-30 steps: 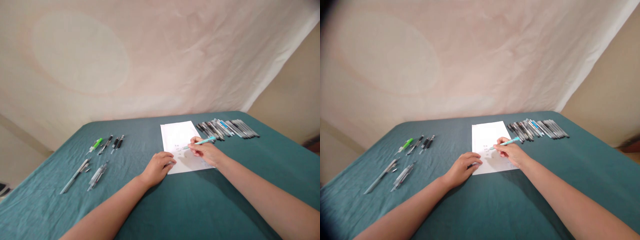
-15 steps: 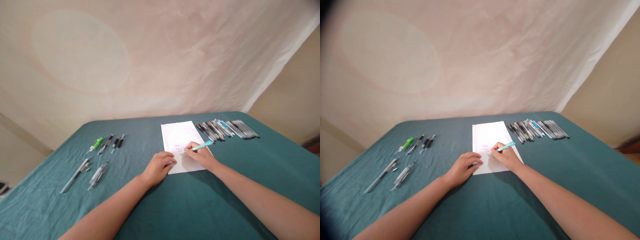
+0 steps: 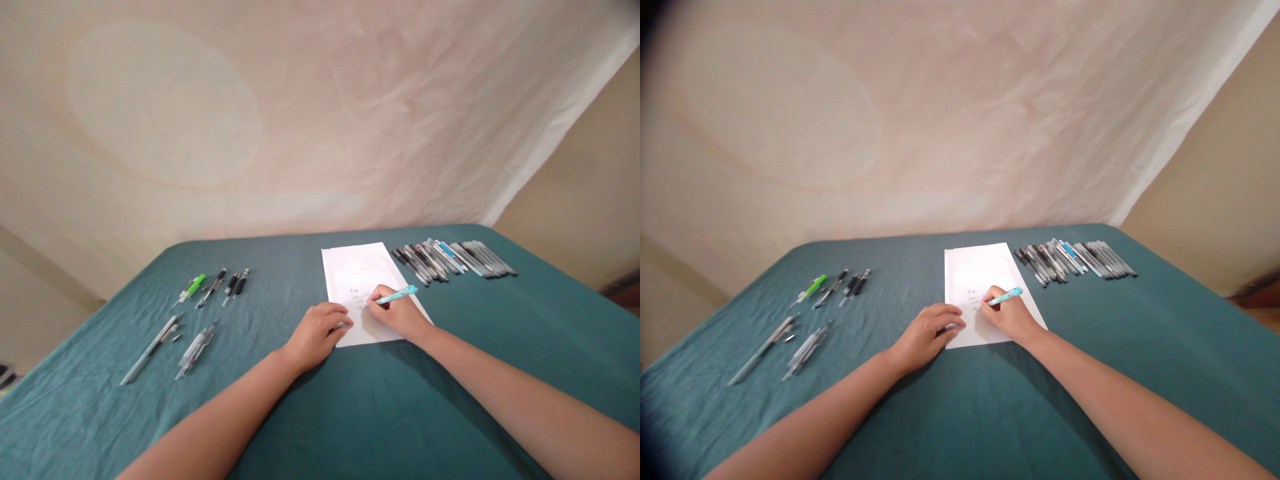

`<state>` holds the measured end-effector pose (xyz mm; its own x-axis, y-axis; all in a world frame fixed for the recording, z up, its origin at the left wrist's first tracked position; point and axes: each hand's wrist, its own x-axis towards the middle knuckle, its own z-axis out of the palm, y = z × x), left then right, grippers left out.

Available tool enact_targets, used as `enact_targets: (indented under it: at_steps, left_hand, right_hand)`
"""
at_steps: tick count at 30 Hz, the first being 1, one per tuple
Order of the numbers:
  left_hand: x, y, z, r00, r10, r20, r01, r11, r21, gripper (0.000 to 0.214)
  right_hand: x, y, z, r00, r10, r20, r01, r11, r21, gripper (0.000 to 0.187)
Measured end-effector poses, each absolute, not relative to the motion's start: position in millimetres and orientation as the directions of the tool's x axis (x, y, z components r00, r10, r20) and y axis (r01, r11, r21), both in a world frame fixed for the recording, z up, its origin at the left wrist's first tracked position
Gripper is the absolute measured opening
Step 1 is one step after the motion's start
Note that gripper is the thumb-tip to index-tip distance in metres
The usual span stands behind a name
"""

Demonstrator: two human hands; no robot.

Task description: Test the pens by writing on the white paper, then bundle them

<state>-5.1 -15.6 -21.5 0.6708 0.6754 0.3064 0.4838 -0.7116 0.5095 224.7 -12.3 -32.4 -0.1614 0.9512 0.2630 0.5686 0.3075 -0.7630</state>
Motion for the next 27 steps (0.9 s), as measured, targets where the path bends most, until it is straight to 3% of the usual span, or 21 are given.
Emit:
enact_targets:
  at_steps: [27]
  left_hand:
    - [-5.1,-15.5,-21.5,0.674,0.673,0.307,0.484,-0.715,0.504,0.022]
  right_hand:
    - [226.7,-11.2,-34.6,-0.159,0.954,0.254,0.591,0.298,-0.749,0.006]
